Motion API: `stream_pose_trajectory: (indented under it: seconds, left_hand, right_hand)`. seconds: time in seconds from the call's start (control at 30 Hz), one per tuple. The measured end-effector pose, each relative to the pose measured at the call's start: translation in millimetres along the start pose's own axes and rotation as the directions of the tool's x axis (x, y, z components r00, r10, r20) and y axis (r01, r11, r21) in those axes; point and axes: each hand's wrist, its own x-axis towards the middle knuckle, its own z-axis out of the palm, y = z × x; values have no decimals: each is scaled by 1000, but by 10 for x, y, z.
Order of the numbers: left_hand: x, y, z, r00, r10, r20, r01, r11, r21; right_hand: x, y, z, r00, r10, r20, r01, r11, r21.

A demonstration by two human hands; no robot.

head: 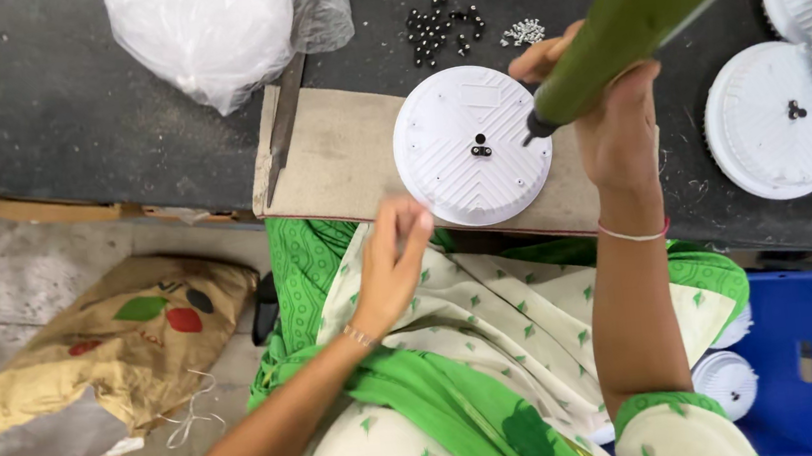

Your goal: The person assembles round white lamp housings at a workbench. They place small screws into holes on the housing, drive them in with a green electric screwdriver, fit a translucent diffuser cover onto the base, and set finished units aside with completed ones.

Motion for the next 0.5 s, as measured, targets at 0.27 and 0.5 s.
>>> stream_pose_trajectory:
  seconds: [0.27,0.5]
  left_hand:
    - [-84,-350,112,961,-104,257,265,614,-743]
    - [-134,1,253,982,20,185,127,654,-746]
  right_hand:
    - [-454,719,-464,921,96,-377,-342,663,-666]
    - [-778,680,-692,888,83,-452,-365,725,-584]
